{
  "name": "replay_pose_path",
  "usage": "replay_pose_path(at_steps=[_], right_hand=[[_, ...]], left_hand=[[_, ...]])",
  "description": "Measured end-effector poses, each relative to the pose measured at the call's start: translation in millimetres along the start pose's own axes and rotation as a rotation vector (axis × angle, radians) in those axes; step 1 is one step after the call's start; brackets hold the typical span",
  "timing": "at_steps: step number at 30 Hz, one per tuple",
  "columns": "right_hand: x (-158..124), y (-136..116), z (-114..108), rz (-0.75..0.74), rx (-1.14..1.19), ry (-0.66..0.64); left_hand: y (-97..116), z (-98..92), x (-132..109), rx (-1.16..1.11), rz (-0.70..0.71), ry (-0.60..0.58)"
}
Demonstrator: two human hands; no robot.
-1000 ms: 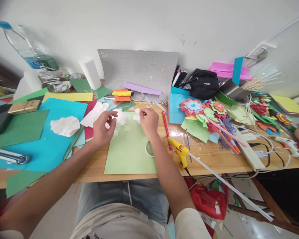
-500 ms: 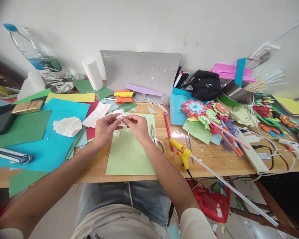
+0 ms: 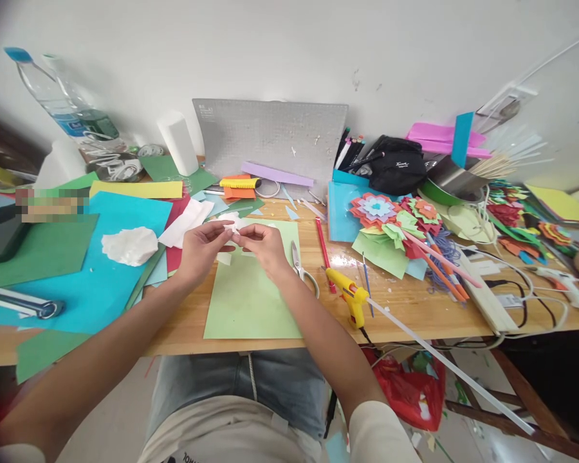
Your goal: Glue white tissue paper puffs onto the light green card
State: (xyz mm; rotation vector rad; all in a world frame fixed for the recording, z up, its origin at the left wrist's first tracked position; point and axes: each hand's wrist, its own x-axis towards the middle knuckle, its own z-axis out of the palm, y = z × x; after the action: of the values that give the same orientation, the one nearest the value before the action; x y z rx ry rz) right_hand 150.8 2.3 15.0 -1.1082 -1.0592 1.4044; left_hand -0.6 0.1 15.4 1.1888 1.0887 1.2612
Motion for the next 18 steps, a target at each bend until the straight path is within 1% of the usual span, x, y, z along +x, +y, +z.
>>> replay_pose_path(at_steps=[6,10,14,16,18], right_hand=[[0.2,-2.5,-2.5,0.054,0.077,-0.007],[0.7,-2.9,-2.7,0.043,0.072,0.002],[1.2,0.8,-1.6,-0.067,-0.065,0.039],[0.4,3.2,-0.4,-0.155,-0.175,0.05],[-1.7,4.2,1.2,-0.255,-0.278,0.082]], left_hand=[[3.3,-2.1,1.8,0.015,-0.007,0.032],[5.1,-2.4,1.5,0.008,-0.004,0.024],[2.7,-2.0,1.0,-0.001,0.024,-0.046],[0.4,-1.4,0.2,0.024,0.047,-0.077],[-1.0,-0.9,-0.9,0.06,0.072,-0.071]])
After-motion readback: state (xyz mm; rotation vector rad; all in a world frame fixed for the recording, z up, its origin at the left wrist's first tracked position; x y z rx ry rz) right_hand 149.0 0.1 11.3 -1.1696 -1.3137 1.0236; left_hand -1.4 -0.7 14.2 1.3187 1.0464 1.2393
